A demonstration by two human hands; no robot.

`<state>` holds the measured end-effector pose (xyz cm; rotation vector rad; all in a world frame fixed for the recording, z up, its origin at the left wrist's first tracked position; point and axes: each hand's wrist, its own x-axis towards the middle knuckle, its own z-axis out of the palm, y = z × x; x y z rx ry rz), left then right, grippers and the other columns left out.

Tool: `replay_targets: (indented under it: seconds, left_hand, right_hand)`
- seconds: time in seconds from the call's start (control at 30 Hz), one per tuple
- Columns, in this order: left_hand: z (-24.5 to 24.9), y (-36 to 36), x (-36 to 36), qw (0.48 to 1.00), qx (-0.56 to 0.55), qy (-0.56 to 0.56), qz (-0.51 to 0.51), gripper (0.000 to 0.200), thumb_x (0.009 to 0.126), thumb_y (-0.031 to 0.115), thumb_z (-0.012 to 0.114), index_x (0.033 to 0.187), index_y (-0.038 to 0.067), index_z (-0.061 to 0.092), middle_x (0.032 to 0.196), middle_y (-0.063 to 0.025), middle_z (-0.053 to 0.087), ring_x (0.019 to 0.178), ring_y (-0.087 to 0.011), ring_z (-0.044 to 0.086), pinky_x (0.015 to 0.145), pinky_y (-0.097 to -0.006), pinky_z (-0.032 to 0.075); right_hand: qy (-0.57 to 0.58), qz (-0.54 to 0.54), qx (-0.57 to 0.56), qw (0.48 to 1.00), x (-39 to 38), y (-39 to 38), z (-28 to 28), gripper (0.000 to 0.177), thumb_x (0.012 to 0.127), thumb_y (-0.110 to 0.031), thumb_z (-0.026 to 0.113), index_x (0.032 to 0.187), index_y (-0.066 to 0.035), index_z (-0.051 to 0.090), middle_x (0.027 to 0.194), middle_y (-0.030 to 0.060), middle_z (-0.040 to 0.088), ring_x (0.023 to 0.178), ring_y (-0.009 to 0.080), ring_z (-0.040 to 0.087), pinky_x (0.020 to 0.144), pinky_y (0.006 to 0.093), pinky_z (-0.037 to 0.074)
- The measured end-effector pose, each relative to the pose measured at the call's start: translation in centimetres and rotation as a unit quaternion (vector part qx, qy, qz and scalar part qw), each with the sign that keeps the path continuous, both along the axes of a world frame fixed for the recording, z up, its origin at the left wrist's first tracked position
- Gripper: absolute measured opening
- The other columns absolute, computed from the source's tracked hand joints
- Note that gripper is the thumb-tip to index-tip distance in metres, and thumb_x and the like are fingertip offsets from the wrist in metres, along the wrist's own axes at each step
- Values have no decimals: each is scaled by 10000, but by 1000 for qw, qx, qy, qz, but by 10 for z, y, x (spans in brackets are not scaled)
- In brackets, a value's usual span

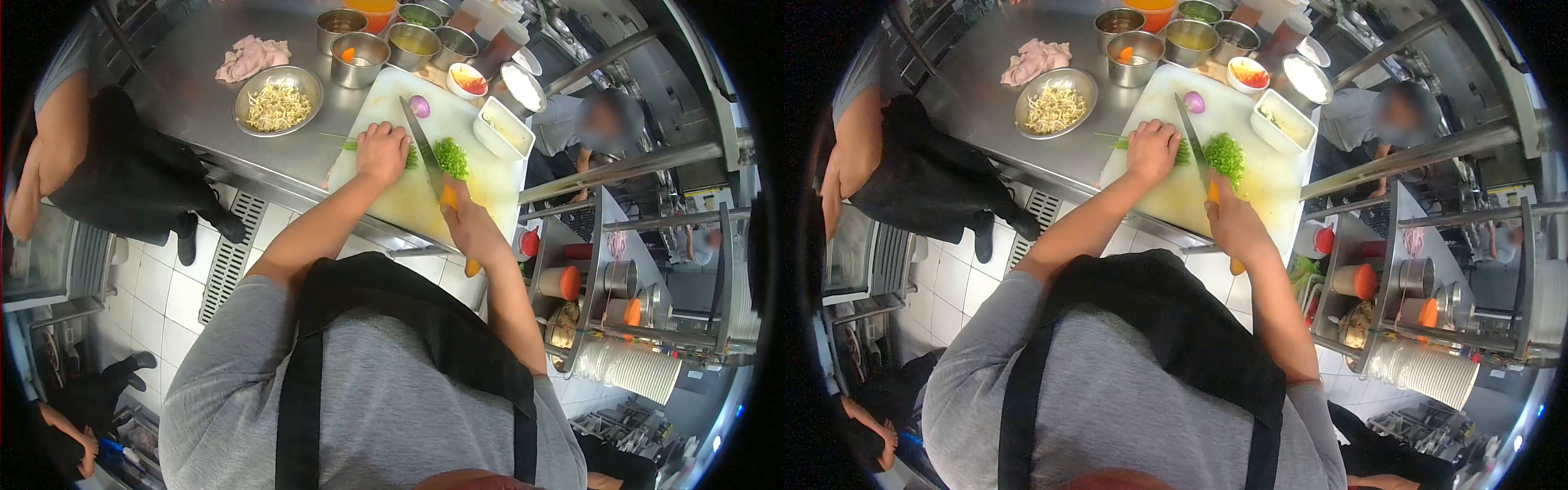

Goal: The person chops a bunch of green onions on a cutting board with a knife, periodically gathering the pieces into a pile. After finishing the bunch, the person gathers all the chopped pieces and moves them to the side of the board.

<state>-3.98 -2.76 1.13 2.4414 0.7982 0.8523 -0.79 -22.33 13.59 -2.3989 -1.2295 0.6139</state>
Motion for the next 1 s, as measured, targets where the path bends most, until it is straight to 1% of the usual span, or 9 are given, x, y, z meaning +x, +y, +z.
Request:
replay_targets:
  seconds: [0.13,0.2,0.4,0.47,0.57,0.6,0.8,0.9,1.0]
  left_hand:
    - [-2,2,4,1000,-12,24,-11,148,870,238,604,949,115,626,961,-59,598,990,-281,527,858,-441,396]
    - [1,6,2,998,-31,40,-29,260,849,284,642,1037,106,619,997,-75,594,1026,-285,523,885,-439,390]
    - [18,32,-31,973,53,126,-188,665,718,374,775,1268,94,527,1179,-84,513,1176,-278,457,997,-425,351]
    - [13,37,-32,972,36,123,-199,626,730,358,769,1247,90,539,1185,-82,505,1176,-281,453,996,-428,353]
    - [6,34,-33,975,26,112,-190,564,747,337,757,1212,84,560,1159,-87,507,1149,-286,463,975,-428,371]
    - [4,33,-32,977,27,107,-182,543,753,330,752,1200,82,568,1145,-91,510,1136,-287,469,964,-428,380]
    - [-3,4,-16,992,31,84,-87,451,775,308,732,1139,76,602,1072,-103,529,1054,-292,498,891,-423,425]
    - [3,-4,-19,997,20,37,-69,419,793,327,710,1113,74,616,1051,-111,545,1039,-298,511,883,-424,430]
    - [3,-2,-14,999,1,5,-50,359,818,344,676,1056,77,636,1030,-113,573,1017,-302,534,866,-430,441]
  right_hand:
    - [-4,-15,-14,1000,-4,5,4,484,934,-140,488,1378,-82,306,854,324,630,837,492,603,778,554,450]
    - [-8,-20,-18,1000,-4,6,4,478,933,-145,491,1373,-95,312,855,321,631,840,489,605,780,554,453]
    - [-25,-21,-41,999,8,-7,-6,484,938,-151,484,1390,-148,309,854,314,633,820,484,612,765,542,469]
    - [-35,-21,-25,999,6,-12,-21,489,944,-136,475,1401,-145,303,843,314,630,773,491,615,718,526,487]
    - [13,-76,-25,997,-14,-8,-30,513,947,-140,468,1425,-159,282,823,301,636,621,452,621,579,507,526]
    - [-27,-59,-4,998,-12,-10,-46,507,952,-141,453,1428,-163,280,810,292,641,527,417,607,489,482,534]
    - [-11,-66,1,998,-19,-8,-51,496,953,-140,434,1426,-156,285,813,300,638,561,433,612,538,494,537]
    - [11,-77,-23,997,-21,-5,-46,531,934,-158,472,1427,-147,277,888,294,641,822,473,617,747,550,474]
    - [-55,-34,42,997,-19,-8,-59,504,947,-123,440,1426,-141,285,826,312,637,611,454,623,608,500,537]
